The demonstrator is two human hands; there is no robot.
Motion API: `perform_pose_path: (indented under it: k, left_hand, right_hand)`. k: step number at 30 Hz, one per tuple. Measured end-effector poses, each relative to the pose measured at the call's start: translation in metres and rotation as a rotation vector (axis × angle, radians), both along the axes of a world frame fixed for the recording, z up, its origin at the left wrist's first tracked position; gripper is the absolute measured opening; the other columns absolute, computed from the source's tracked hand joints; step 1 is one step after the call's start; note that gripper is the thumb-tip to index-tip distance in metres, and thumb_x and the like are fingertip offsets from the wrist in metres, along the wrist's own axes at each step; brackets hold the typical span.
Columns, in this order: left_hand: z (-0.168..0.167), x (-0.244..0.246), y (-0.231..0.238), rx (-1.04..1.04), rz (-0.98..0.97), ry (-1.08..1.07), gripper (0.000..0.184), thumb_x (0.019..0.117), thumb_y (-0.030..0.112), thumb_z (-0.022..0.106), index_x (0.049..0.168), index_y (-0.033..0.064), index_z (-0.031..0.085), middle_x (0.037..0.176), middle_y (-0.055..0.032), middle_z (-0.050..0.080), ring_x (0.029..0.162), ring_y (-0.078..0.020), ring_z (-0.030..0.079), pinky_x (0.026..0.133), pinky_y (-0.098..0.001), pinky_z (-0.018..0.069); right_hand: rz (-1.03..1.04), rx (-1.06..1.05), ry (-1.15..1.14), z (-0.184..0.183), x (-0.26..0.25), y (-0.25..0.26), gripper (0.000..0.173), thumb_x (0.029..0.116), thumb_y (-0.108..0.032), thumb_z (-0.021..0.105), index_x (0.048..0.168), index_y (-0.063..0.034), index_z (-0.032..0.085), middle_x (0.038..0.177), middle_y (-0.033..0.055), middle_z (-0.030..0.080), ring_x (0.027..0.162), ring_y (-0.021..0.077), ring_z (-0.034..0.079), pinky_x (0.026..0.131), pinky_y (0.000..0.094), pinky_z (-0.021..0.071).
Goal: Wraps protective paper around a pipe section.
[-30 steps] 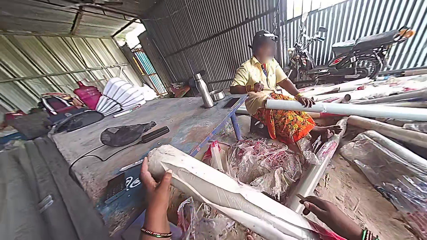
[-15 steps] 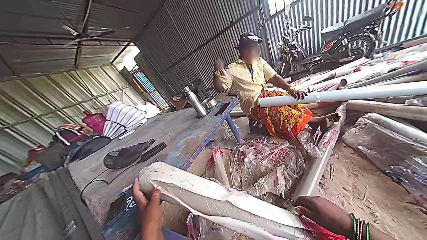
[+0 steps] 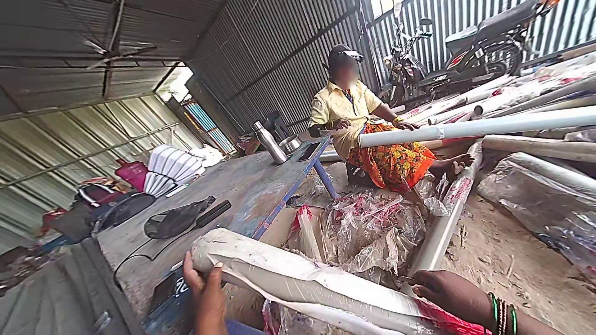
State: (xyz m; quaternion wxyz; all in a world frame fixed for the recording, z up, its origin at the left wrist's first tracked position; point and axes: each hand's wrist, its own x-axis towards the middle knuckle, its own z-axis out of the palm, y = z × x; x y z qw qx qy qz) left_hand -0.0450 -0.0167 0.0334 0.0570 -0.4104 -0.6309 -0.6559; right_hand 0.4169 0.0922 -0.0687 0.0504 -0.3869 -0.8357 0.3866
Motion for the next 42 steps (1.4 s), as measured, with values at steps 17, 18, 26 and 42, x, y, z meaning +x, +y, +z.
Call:
perform_pose_path:
  k: [17, 18, 26, 42]
  left_hand:
    - [-0.0004, 0.0004, 0.0017, 0.013, 0.012, 0.002, 0.083, 0.0922, 0.016, 0.050, 0.164, 0.0059, 0.009, 0.167, -0.0216, 0.017, 0.148, -0.0219, 0.033, 0.115, -0.0353, 0.0366]
    - [-0.0002, 0.0010, 0.0015, 0.012, 0.010, 0.000, 0.083, 0.0926, 0.015, 0.050, 0.164, 0.0057, 0.009, 0.167, -0.0217, 0.017, 0.148, -0.0220, 0.032, 0.115, -0.0353, 0.0364]
    - [-0.0007, -0.0005, 0.0015, 0.022, -0.002, 0.006, 0.083, 0.0919, 0.015, 0.050, 0.163, 0.0046, 0.009, 0.166, -0.0217, 0.018, 0.148, -0.0211, 0.033, 0.115, -0.0338, 0.0367]
    - [-0.0012, 0.0008, 0.0028, 0.025, 0.024, 0.021, 0.082, 0.0921, 0.014, 0.050, 0.163, 0.0032, 0.010, 0.167, -0.0224, 0.017, 0.150, -0.0222, 0.030, 0.118, -0.0348, 0.0332]
  right_hand:
    - [0.026, 0.037, 0.018, -0.0059, 0.0028, 0.0034, 0.039, 0.1081, -0.031, 0.052, 0.123, 0.0015, 0.066, 0.102, 0.0249, 0.071, 0.097, 0.0415, 0.069, 0.088, 0.0606, 0.0505]
    - [0.027, 0.037, 0.014, -0.0058, 0.0028, 0.0035, 0.039, 0.1081, -0.031, 0.052, 0.124, 0.0012, 0.066, 0.103, 0.0248, 0.071, 0.097, 0.0415, 0.069, 0.088, 0.0605, 0.0505]
    - [0.020, 0.026, -0.003, -0.0026, 0.0030, 0.0032, 0.039, 0.1082, -0.031, 0.052, 0.124, 0.0009, 0.066, 0.103, 0.0245, 0.071, 0.097, 0.0408, 0.069, 0.088, 0.0599, 0.0503]
    - [0.040, 0.039, 0.001, -0.0034, 0.0034, 0.0033, 0.038, 0.1081, -0.030, 0.052, 0.124, 0.0010, 0.066, 0.106, 0.0253, 0.071, 0.101, 0.0417, 0.069, 0.090, 0.0606, 0.0502]
